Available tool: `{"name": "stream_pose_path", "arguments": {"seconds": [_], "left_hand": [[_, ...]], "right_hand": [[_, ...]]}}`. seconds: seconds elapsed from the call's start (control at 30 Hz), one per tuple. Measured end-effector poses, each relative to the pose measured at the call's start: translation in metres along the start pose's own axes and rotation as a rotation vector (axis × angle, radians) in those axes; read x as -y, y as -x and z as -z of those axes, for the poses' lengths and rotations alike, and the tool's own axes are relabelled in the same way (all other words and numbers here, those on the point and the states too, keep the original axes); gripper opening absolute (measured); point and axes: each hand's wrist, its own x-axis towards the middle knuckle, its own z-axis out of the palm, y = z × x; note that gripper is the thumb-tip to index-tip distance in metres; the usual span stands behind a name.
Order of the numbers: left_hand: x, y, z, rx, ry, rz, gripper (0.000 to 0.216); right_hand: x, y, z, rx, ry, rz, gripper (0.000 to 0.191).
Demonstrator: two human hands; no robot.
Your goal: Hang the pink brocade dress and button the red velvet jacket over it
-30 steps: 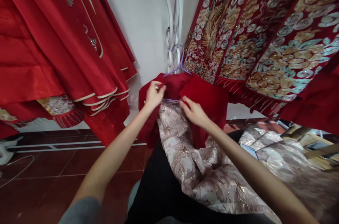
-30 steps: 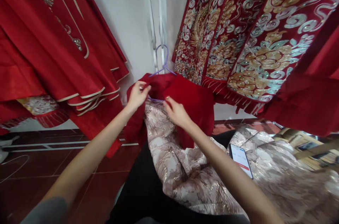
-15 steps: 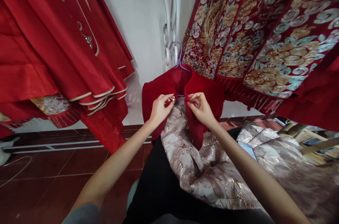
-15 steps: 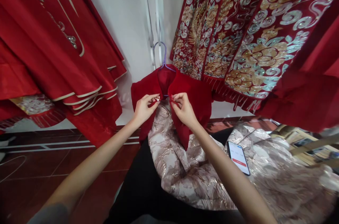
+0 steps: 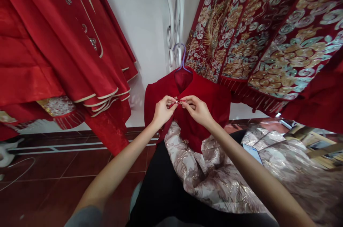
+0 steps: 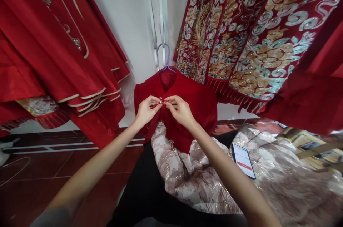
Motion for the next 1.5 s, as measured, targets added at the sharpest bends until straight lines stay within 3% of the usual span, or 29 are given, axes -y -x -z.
{"name": "stream_pose_path", "arguments": {"seconds": [0.3,0.83,1.07,1.2,1.33,1.5], "left_hand": [[-0.018,0.002,0.005,0.080,-0.141,-0.103,0.011],[-0.024,-0.005,0.008,0.148,-0.315,-0.229,0.011],[-0.034,-0.006,0.006,0.260,-0.450,-0.350,0.007],[-0.026,0.006,-0.005,0.245,-0.265,-0.311,0.023],[-0.005,0.024,-0.018,0.223,0.015,-0.209,0.049],[0.019,0.041,-0.031,0.353,0.409,0.029,0.071]], "right_hand": [[0.016,-0.001,0.000,-0.070,0.227,0.152,0.019],[0.008,-0.008,0.005,-0.073,0.129,0.053,0.025],[0.007,-0.016,0.003,-0.060,0.241,0.134,0.019],[-0.008,-0.015,-0.008,-0.130,0.163,0.049,0.018],[-0.024,0.004,-0.024,-0.183,-0.009,0.017,0.047],[-0.027,0.032,-0.027,-0.053,-0.025,0.021,0.078]]}}
